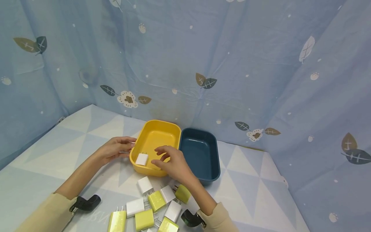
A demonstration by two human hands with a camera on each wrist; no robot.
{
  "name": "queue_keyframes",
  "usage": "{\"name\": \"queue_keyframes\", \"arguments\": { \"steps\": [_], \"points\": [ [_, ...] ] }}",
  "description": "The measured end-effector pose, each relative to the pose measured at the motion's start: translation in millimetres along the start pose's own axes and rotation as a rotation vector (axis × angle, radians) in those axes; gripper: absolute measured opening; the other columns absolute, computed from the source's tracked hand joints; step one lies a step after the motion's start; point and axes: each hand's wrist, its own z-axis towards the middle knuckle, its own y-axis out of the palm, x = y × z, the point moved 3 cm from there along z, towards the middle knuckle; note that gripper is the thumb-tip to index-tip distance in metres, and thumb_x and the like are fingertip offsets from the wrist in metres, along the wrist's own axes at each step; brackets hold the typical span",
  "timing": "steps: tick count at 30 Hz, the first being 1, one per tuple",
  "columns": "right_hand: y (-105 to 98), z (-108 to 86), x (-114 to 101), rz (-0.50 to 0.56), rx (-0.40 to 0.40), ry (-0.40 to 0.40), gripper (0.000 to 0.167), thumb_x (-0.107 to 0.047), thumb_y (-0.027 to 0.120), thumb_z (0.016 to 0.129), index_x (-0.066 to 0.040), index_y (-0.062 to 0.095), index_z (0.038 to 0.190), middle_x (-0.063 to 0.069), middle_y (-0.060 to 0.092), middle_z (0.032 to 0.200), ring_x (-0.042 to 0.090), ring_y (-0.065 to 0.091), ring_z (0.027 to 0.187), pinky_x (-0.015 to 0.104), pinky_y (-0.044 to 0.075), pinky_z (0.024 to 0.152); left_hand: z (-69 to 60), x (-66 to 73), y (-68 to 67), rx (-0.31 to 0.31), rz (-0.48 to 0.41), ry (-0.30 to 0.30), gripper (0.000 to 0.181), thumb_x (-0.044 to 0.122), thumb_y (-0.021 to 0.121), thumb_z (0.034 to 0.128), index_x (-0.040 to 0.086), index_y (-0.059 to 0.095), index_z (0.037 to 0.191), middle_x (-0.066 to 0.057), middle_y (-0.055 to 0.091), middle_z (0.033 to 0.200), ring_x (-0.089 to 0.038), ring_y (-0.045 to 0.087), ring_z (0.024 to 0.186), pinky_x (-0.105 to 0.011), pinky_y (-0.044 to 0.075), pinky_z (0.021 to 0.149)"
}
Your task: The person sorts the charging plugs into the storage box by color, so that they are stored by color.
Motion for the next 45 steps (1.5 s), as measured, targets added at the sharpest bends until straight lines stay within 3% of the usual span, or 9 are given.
{"name": "queue_keyframes", "arguments": {
  "steps": [4,9,15,23,29,37,45],
  "points": [
    [-5,-14.3,1,-0.010,-0.008,-0.013,0.040,-0.031,0.075,0.090,-0.015,0.065,0.126,0.003,0.066,0.116,0.013,0.059,0.090,0.027,0.056,0.076,-0.2,0.3,-0.6,-0.001,-0.007,0.003,0.043,0.007,0.057,0.1003,-0.011,0.048,0.138,-0.006,0.068,0.097,-0.015,0.065,0.083,-0.031,0.061,0.076],
    [-10,-33.1,6,-0.008,-0.033,-0.003,0.039,-0.027,0.077,0.089,-0.014,0.066,0.123,0.001,0.066,0.108,0.014,0.058,0.086,0.026,0.055,0.070,-0.6,0.5,-0.2,-0.002,-0.006,0.003,0.043,0.007,0.057,0.1003,-0.011,0.048,0.138,-0.008,0.068,0.099,-0.015,0.065,0.083,-0.031,0.061,0.076],
    [-14,-55.4,12,0.049,-0.081,0.022,0.038,-0.026,0.077,0.089,-0.012,0.067,0.123,-0.002,0.065,0.096,0.014,0.059,0.086,0.027,0.056,0.068,-1.4,1.0,-0.2,0.000,-0.002,0.000,0.043,0.007,0.057,0.1004,-0.011,0.048,0.138,-0.010,0.068,0.101,-0.015,0.066,0.083,-0.031,0.061,0.076],
    [-16,-75.1,21,0.028,-0.161,0.043,0.039,-0.029,0.079,0.086,-0.015,0.068,0.120,0.002,0.066,0.112,0.013,0.061,0.088,0.026,0.055,0.068,-0.1,-0.6,-1.4,0.005,0.002,0.000,0.043,0.008,0.058,0.1004,-0.010,0.048,0.138,-0.010,0.067,0.102,-0.016,0.065,0.085,-0.030,0.060,0.076],
    [-11,-80.9,30,0.044,-0.222,0.063,0.038,-0.023,0.081,0.084,-0.017,0.068,0.119,0.000,0.065,0.111,0.014,0.059,0.088,0.024,0.055,0.067,0.0,-1.5,-1.3,-0.001,-0.005,0.001,0.043,0.008,0.057,0.1005,-0.010,0.048,0.138,-0.010,0.068,0.101,-0.015,0.065,0.084,-0.031,0.061,0.076],
    [-3,-79.0,37,-0.052,-0.272,0.043,0.040,-0.018,0.082,0.083,-0.023,0.067,0.120,-0.006,0.060,0.098,0.011,0.055,0.085,0.021,0.051,0.065,0.5,-1.3,-1.1,-0.003,-0.007,-0.001,0.043,0.009,0.058,0.1003,-0.010,0.048,0.138,-0.009,0.068,0.100,-0.015,0.066,0.083,-0.032,0.061,0.076],
    [4,-74.3,36,-0.080,-0.331,0.050,0.046,-0.007,0.079,0.081,-0.024,0.066,0.122,-0.008,0.056,0.107,0.009,0.051,0.087,0.020,0.047,0.067,0.1,-0.9,-1.3,0.001,-0.007,-0.009,0.044,0.010,0.059,0.1002,-0.009,0.049,0.138,-0.009,0.068,0.101,-0.015,0.066,0.084,-0.030,0.061,0.076]
  ]
}}
